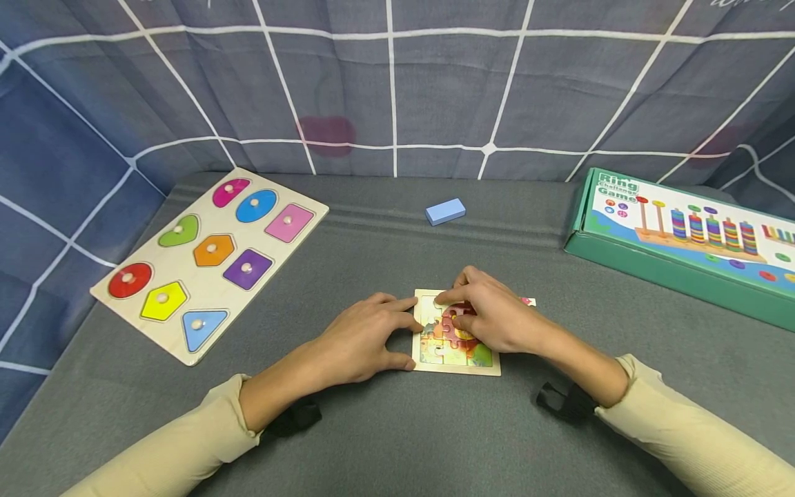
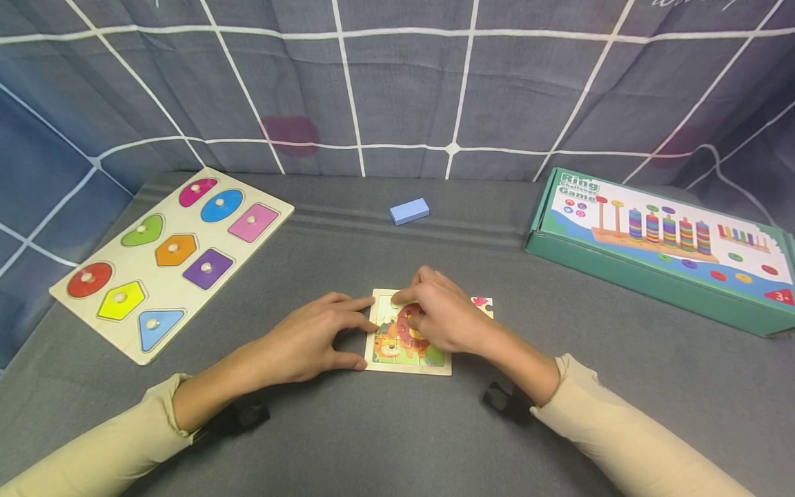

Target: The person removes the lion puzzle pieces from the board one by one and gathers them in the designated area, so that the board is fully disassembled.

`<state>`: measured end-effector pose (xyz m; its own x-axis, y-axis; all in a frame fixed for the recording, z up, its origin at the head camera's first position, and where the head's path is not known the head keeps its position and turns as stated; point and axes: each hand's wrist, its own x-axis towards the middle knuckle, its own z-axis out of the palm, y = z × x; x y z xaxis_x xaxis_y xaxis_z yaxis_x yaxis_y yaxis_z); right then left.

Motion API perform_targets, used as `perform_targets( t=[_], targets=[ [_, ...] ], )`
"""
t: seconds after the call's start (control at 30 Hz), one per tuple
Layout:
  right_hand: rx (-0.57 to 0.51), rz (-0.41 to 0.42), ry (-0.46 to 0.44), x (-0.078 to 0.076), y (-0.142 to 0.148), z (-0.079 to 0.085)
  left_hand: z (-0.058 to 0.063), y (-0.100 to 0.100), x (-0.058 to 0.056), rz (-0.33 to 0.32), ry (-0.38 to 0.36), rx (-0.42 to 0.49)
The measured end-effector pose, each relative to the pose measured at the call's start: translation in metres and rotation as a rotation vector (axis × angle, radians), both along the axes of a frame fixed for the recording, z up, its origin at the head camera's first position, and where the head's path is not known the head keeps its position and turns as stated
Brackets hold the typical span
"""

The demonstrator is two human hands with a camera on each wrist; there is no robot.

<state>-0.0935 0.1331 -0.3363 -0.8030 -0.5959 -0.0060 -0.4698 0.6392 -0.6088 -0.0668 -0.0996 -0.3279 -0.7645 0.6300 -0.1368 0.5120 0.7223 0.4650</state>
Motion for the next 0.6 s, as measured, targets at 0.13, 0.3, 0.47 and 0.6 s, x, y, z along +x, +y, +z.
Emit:
perform_targets(
  t=[0.13, 0.3, 0.47, 0.6],
  targets=[
    [0.004, 0.005, 0.008, -0.0005, -0.0008, -0.0004, -0.0005, -0.0003, 0.0001, -0.001, 0.003, 0.001],
    [0.022, -0.01, -0.003, -0.0002, -0.0013, -0.0003, -0.0006, -0.0005, -0.0001, -0.003, 0.0, 0.002],
    [0.031, -0.038, -0.02, 0.0007, -0.0017, 0.0003, 0.0, -0.0006, -0.0002, -0.001, -0.006, -0.001],
    [0.01, -0.047, -0.022, 0.0007, -0.0007, 0.0018, -0.0001, -0.0008, 0.0, 0.0, -0.007, -0.002]
  ],
)
